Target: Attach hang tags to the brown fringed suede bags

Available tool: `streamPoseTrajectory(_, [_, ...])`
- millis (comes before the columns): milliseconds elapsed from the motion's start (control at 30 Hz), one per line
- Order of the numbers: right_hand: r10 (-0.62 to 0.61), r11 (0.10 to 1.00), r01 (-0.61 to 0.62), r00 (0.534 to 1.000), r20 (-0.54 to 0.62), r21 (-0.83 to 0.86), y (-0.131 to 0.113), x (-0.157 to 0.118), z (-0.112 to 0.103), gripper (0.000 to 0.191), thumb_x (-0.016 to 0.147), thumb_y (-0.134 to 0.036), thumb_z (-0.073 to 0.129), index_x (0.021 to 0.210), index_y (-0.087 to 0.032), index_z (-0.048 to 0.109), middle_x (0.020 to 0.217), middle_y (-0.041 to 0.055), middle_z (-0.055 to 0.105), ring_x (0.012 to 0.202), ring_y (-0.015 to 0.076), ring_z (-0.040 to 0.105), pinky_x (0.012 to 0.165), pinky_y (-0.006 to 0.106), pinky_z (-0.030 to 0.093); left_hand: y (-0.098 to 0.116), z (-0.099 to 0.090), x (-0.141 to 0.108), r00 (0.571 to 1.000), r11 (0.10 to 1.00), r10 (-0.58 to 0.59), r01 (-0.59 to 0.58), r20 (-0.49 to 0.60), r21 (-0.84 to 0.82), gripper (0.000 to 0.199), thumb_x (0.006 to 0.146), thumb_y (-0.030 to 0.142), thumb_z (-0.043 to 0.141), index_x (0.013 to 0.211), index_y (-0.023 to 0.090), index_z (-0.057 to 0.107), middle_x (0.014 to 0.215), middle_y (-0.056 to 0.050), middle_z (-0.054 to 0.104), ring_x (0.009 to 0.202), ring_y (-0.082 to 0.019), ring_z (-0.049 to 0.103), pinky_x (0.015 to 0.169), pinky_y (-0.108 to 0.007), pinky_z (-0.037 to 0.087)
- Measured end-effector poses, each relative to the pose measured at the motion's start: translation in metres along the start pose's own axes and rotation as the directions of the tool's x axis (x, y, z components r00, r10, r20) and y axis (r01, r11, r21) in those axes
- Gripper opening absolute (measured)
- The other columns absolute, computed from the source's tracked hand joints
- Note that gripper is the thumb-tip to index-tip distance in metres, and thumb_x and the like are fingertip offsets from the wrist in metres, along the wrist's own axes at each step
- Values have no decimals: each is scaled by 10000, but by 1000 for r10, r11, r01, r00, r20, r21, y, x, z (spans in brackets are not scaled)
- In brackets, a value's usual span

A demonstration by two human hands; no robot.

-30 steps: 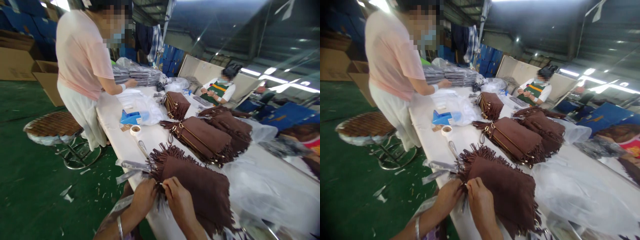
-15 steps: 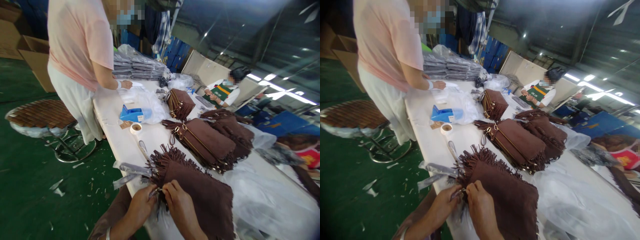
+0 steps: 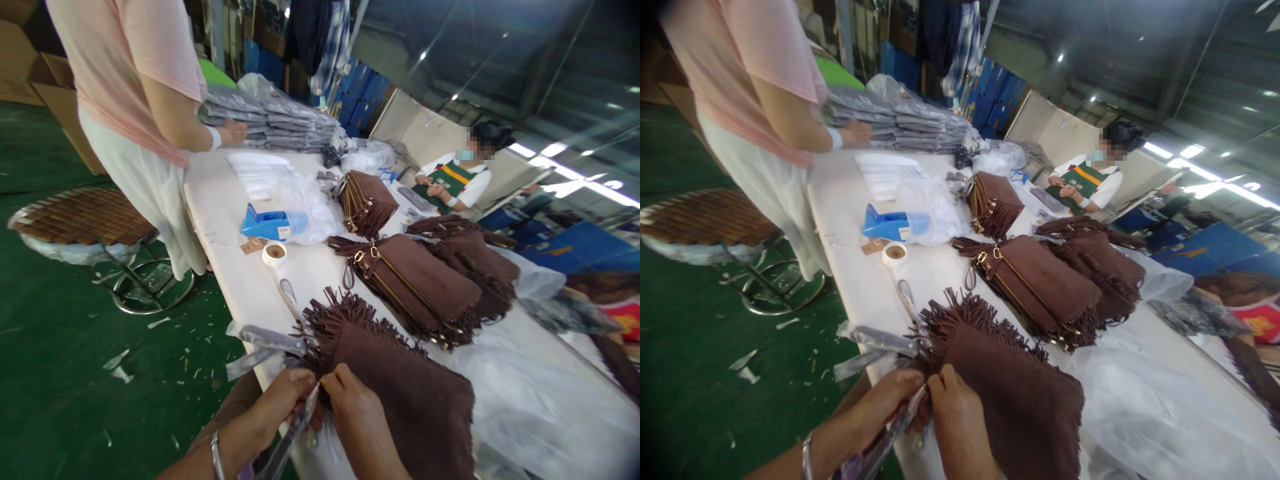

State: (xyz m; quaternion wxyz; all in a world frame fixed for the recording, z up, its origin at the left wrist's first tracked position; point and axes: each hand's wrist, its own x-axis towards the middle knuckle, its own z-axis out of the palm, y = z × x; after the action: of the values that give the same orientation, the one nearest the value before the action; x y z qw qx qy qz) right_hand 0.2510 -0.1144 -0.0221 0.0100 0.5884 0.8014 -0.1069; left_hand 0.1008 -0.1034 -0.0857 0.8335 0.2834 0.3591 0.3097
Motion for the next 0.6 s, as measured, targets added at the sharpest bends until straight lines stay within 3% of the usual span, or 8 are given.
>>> streamPoseTrajectory(100, [0, 1000, 0, 1000, -5, -3, 2, -1, 3, 298, 831, 76, 556, 838, -214, 622, 865, 9, 591, 695, 148, 579, 598, 283, 333, -5, -3, 4, 997, 997, -75, 75, 18, -8, 271, 786, 410, 574, 795, 145, 624, 677, -80, 698, 567, -180, 635, 544, -259, 431])
streamPoseTrajectory(233, [9, 1000, -9, 1000, -27, 11, 2, -3, 9, 266, 839, 55, 577, 818, -210, 600, 851, 3, 579, 704, 154, 572, 602, 286, 339, -10, -5, 10, 994, 995, -95, 97, -48, 29, 276, 768, 427, 573, 812, 155, 597, 658, -75, 687, 536, -180, 612, 508, -254, 388])
streamPoseTrajectory(300, [3, 1000, -2, 999, -41, 29, 3, -4, 11, 250, 855, 37, 573, 821, -211, 593, 856, 2, 575, 718, 157, 570, 612, 286, 348, -7, -6, 10, 993, 976, 10, 16, -117, 217, 276, 802, 446, 533, 783, 174, 575, 669, -70, 673, 568, -202, 613, 532, -283, 396])
streamPoseTrajectory(333, [1, 999, 1, 999, -48, 46, 3, -5, 12, 245, 868, 28, 561, 835, -212, 596, 864, 2, 576, 726, 158, 571, 618, 285, 354, -4, -7, 9, 982, 921, 112, -45, -152, 387, 280, 835, 447, 499, 781, 183, 572, 687, -69, 667, 606, -217, 618, 567, -304, 405])
streamPoseTrajectory(400, [10, 996, -4, 998, -61, 91, 4, -6, 10, 233, 900, 4, 531, 874, -215, 605, 881, 4, 580, 748, 160, 573, 639, 286, 368, 3, -9, 5, 933, 681, 327, -122, -151, 722, 292, 909, 421, 416, 817, 198, 581, 730, -61, 657, 684, -235, 622, 645, -336, 399])
streamPoseTrajectory(467, [27, 990, -16, 996, -80, 138, 5, -6, 6, 201, 930, -39, 516, 912, -214, 614, 900, 10, 588, 797, 170, 577, 683, 288, 389, 8, -12, 0, 899, 501, 424, -135, -107, 855, 303, 963, 391, 352, 881, 216, 586, 768, -42, 655, 737, -231, 619, 692, -340, 381])
streamPoseTrajectory(600, [42, 981, -19, 992, -118, 193, 4, -2, -1, 182, 959, -89, 492, 965, -210, 628, 944, 27, 604, 886, 187, 573, 776, 293, 415, 11, -14, -3, 885, 545, 453, -178, -109, 819, 326, 1002, 411, 313, 901, 231, 566, 788, -11, 640, 756, -201, 603, 719, -317, 385])
